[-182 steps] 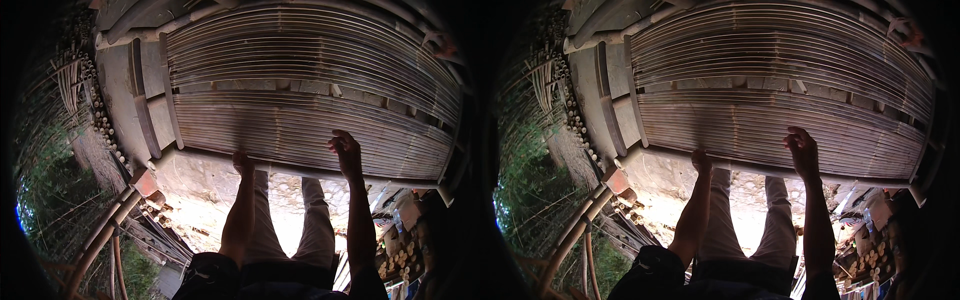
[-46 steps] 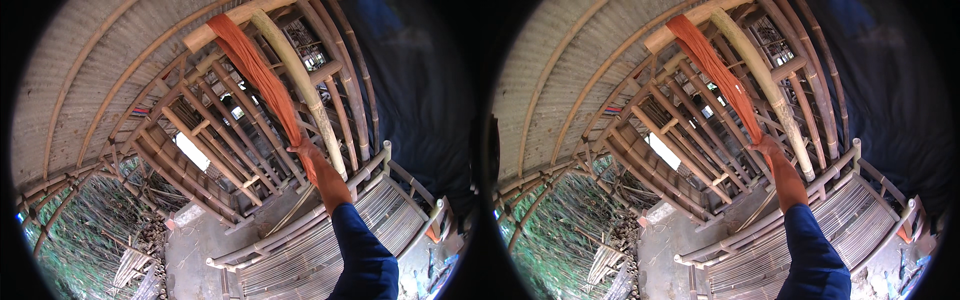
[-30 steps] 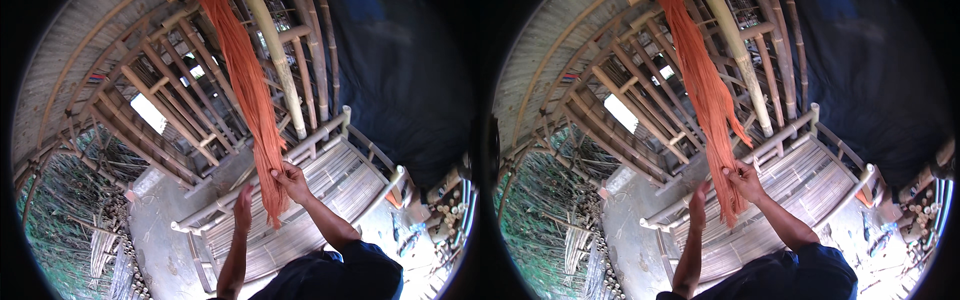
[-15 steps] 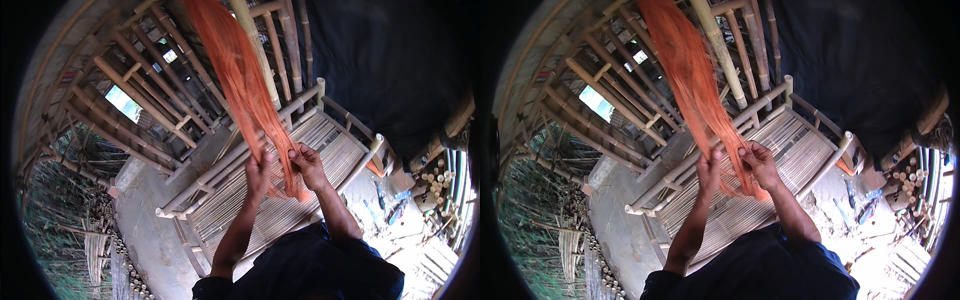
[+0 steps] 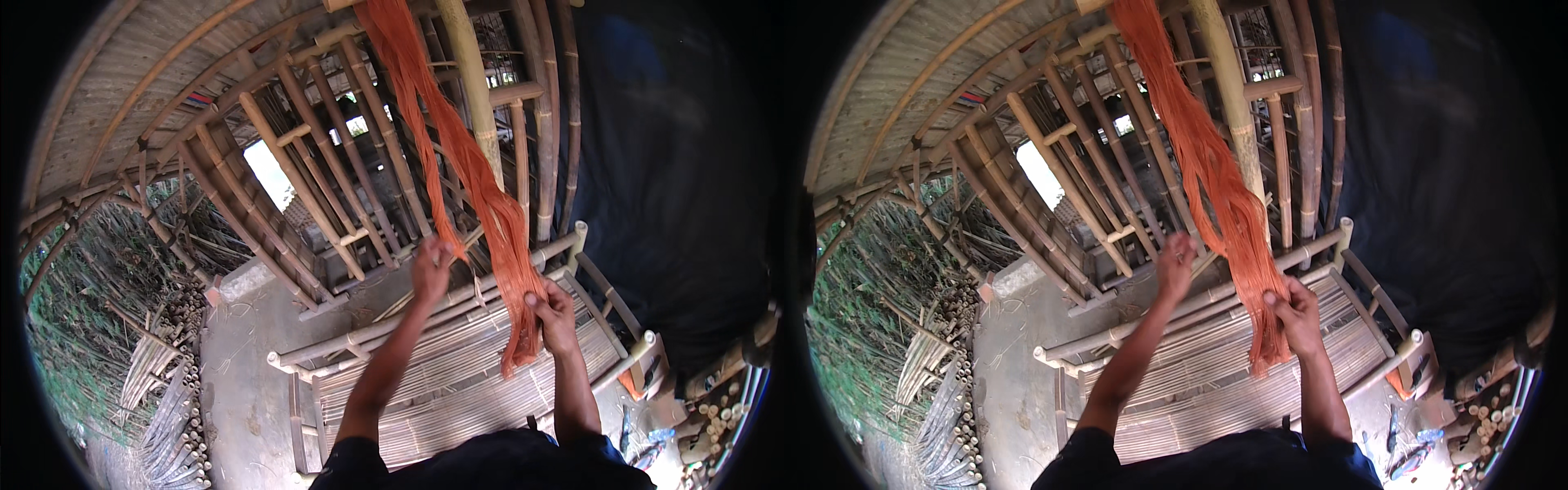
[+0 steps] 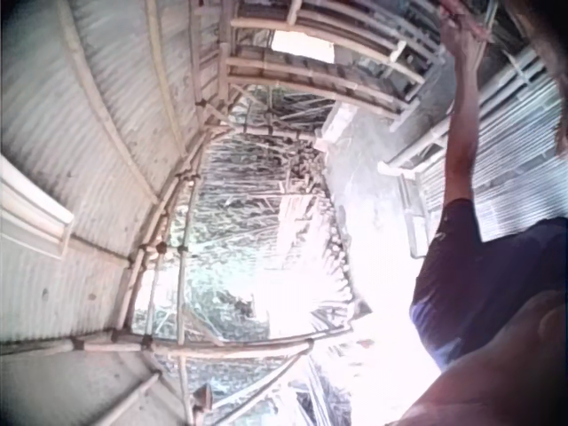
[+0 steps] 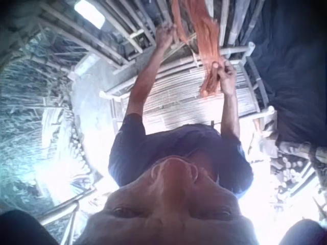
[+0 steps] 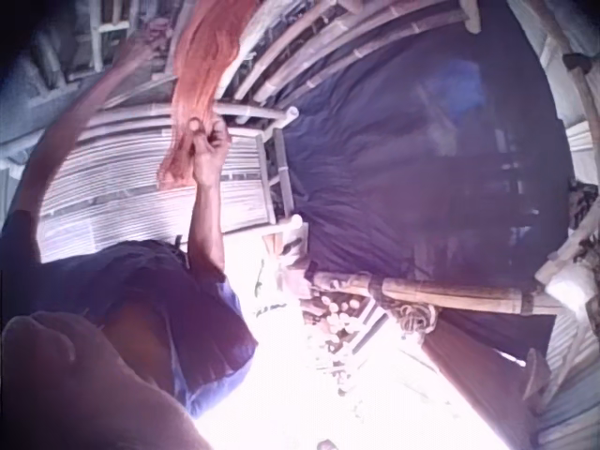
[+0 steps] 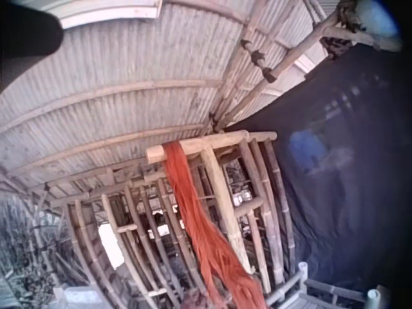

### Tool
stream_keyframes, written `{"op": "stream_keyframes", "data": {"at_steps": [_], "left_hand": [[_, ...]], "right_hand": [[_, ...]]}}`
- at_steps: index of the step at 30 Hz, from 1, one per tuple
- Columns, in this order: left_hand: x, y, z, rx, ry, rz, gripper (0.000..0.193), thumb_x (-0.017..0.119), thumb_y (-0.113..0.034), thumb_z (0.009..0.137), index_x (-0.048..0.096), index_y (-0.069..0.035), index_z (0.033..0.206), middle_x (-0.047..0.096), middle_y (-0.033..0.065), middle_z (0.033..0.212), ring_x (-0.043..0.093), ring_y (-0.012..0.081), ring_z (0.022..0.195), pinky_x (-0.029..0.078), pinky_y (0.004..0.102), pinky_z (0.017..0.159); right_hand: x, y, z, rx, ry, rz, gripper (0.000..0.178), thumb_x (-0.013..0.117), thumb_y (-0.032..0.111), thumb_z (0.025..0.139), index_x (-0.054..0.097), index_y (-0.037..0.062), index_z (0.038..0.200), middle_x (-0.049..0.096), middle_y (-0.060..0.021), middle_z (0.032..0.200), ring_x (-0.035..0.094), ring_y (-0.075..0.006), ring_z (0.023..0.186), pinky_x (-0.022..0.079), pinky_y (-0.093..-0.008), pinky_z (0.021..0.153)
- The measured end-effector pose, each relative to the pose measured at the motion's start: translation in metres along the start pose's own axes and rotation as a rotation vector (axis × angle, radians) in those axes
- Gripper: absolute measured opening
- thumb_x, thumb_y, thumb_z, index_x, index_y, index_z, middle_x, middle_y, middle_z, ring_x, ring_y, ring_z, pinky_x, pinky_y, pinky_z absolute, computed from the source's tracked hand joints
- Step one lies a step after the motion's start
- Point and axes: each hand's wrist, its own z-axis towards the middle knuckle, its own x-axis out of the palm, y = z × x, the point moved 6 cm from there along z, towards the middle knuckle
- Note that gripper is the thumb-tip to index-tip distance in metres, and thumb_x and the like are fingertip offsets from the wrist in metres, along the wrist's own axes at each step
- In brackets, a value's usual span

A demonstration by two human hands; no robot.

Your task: The person weaves thin bamboo strips into a larger bamboo frame using their hands. They repeatedly pass the strips through the frame and adjust them to maintain alignment and tension. The process is continuous and methodical, focusing on the interlacing of the strips.

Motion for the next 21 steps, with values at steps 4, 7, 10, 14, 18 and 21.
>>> {"op": "stream_keyframes", "data": {"at_steps": [4, 7, 10, 14, 18, 21], "left_hand": [[-0.011, 0.04, 0.176, -0.136, -0.115, 0.041, 0.095, 0.077, -0.054, 0.077, 0.039, 0.006, 0.14, 0.051, 0.0232, 0.135, 0.048, 0.0341, 0.129, 0.039, 0.0368, 0.107], [0.006, 0.045, 0.272, -0.091, -0.133, 0.162, 0.122, 0.081, -0.063, 0.065, 0.023, 0.005, 0.148, 0.035, 0.0252, 0.15, 0.032, 0.0362, 0.141, 0.029, 0.0413, 0.116], [0.04, 0.063, 0.33, -0.195, -0.134, 0.23, 0.13, 0.083, -0.058, 0.066, 0.007, 0.002, 0.152, 0.03, 0.0263, 0.152, 0.027, 0.0425, 0.142, 0.024, 0.0484, 0.118], [0.045, 0.085, 0.373, -0.173, 0.022, -0.244, 0.113, 0.077, -0.053, 0.075, 0.012, 0.001, 0.15, 0.038, 0.0208, 0.146, 0.036, 0.0344, 0.131, 0.032, 0.044, 0.108], [0.098, 0.049, 0.298, -0.164, 0.194, -0.642, 0.093, 0.068, -0.053, 0.083, 0.025, 0.001, 0.146, 0.05, 0.0152, 0.133, 0.048, 0.0256, 0.111, 0.042, 0.0371, 0.091], [0.106, 0.017, 0.187, -0.178, 0.266, -0.957, 0.08, 0.061, -0.054, 0.09, 0.036, 0.0, 0.142, 0.058, 0.0111, 0.124, 0.058, 0.019, 0.096, 0.05, 0.0319, 0.078]], "right_hand": [[-0.015, 0.009, -0.005, 0.137, -0.036, -0.083, 0.031, 0.074, 0.017, 0.081, 0.065, 0.0015, 0.106, 0.065, 0.0016, 0.089, 0.056, -0.0051, 0.076, 0.045, -0.021, 0.067], [-0.032, 0.008, -0.011, 0.131, 0.042, -0.041, 0.03, 0.075, 0.006, 0.084, 0.064, -0.0013, 0.11, 0.068, -0.0023, 0.097, 0.061, -0.008, 0.087, 0.049, -0.0245, 0.082], [-0.048, 0.004, -0.018, 0.18, 0.076, -0.021, 0.03, 0.075, 0.003, 0.084, 0.064, -0.0048, 0.111, 0.069, -0.0046, 0.097, 0.062, -0.009, 0.088, 0.05, -0.0256, 0.082], [-0.05, 0.012, -0.025, 0.239, 0.144, 0.013, 0.03, 0.076, 0.004, 0.084, 0.064, -0.0051, 0.11, 0.07, -0.0071, 0.098, 0.064, -0.0097, 0.088, 0.053, -0.0266, 0.082], [-0.06, 0.008, -0.008, 0.245, 0.084, -0.133, 0.024, 0.073, 0.005, 0.087, 0.065, -0.0038, 0.108, 0.07, -0.0052, 0.094, 0.063, -0.0089, 0.086, 0.053, -0.0253, 0.079], [-0.048, -0.007, 0.02, 0.177, 0.056, -0.175, 0.02, 0.07, 0.008, 0.09, 0.065, -0.0019, 0.107, 0.068, -0.003, 0.089, 0.062, -0.0081, 0.082, 0.052, -0.0247, 0.074]]}}
